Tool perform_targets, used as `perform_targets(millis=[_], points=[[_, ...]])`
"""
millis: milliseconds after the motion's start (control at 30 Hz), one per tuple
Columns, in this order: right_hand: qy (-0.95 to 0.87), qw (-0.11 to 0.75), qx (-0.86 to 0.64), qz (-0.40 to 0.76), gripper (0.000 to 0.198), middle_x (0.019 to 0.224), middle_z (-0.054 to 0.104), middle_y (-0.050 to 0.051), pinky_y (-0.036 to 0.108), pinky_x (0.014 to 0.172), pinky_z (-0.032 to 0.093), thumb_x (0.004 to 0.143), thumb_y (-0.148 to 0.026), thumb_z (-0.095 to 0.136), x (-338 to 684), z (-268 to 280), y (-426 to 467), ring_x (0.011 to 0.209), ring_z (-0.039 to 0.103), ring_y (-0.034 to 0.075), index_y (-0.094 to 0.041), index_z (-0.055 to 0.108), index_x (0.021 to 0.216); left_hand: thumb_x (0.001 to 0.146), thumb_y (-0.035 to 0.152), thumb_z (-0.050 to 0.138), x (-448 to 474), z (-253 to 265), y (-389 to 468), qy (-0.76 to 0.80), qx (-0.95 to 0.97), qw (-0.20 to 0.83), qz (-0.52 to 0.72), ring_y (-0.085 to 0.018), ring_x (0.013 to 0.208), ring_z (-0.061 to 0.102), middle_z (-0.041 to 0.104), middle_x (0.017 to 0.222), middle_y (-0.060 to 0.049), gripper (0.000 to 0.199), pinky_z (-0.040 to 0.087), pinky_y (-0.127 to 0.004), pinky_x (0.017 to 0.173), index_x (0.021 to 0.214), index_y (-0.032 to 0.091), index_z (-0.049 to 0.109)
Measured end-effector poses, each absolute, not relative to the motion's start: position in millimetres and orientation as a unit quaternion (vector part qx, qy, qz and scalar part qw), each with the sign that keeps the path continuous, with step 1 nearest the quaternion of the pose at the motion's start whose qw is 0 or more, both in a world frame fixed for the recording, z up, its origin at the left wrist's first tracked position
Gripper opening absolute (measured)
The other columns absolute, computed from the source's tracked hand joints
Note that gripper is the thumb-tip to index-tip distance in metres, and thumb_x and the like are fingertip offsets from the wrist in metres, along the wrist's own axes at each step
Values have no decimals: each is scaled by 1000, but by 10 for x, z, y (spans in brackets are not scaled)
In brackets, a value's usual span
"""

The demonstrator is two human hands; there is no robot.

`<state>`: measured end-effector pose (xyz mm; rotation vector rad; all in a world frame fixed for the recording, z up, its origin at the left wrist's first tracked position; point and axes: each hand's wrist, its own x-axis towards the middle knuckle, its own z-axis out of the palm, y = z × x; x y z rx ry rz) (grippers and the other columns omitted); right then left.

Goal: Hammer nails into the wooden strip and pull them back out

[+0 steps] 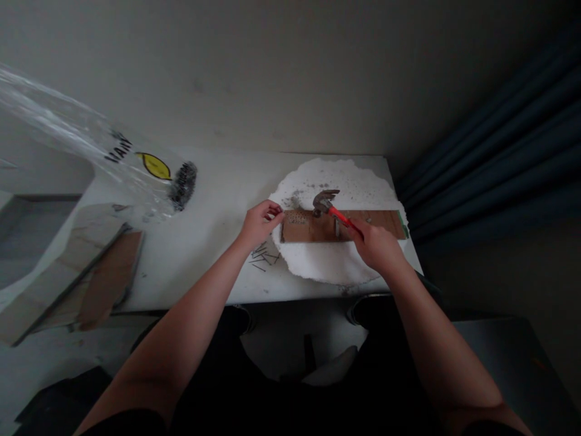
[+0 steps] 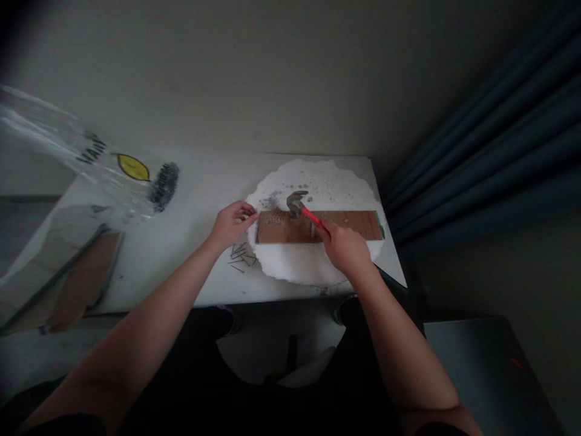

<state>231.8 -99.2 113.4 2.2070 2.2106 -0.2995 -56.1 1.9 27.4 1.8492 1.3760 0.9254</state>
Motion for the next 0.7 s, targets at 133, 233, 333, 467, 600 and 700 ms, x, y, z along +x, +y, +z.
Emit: perform_targets(millis=[133, 233, 333, 467, 600, 700], points=[[706, 4, 702, -94, 47, 107, 76, 13, 38, 76, 50, 105, -44, 34, 2316, 1146, -987, 90, 72, 30, -25, 63, 136, 86, 32, 66, -221, 288, -74, 475, 709, 353, 383, -15, 79, 67, 73, 88, -3, 15, 54, -29, 77, 92, 18, 66], [706, 1, 702, -96, 46, 106, 76, 13, 38, 77, 50, 105, -44, 34, 2320, 1138, -992, 90, 72, 30, -25, 63, 136, 87, 30, 66, -97, 282, -90, 465, 720, 355, 373, -16, 80, 68, 74, 89, -3, 13, 54, -30, 80, 93, 19, 68], [705, -8, 701, -103, 46, 106, 76, 13, 37, 77, 50, 105, -44, 35, 2329, 1119, -996, 91, 72, 30, -24, 63, 136, 88, 28, 66, -63, 257, -64, 462, 729, 348, 367, -17, 83, 69, 75, 91, -4, 12, 54, -31, 83, 95, 19, 69], [704, -15, 701, -113, 46, 105, 77, 13, 37, 78, 50, 105, -44, 35, 2345, 1103, -996, 92, 72, 29, -24, 63, 136, 88, 29, 67, -63, 221, -36, 470, 730, 344, 357, -18, 86, 70, 75, 92, -4, 12, 55, -33, 86, 95, 20, 70], [707, -22, 698, -114, 46, 104, 77, 12, 37, 76, 50, 105, -44, 35, 2355, 1095, -999, 90, 72, 30, -25, 64, 134, 88, 28, 67, -62, 214, -39, 463, 737, 338, 357, -18, 86, 69, 75, 93, -4, 12, 54, -33, 87, 95, 20, 71], [706, -25, 698, -114, 44, 105, 77, 11, 37, 76, 50, 105, -44, 36, 2358, 1086, -1000, 90, 72, 29, -26, 64, 135, 88, 27, 67, -58, 222, -46, 463, 743, 330, 354, -18, 86, 69, 75, 93, -4, 11, 54, -33, 86, 94, 20, 71]])
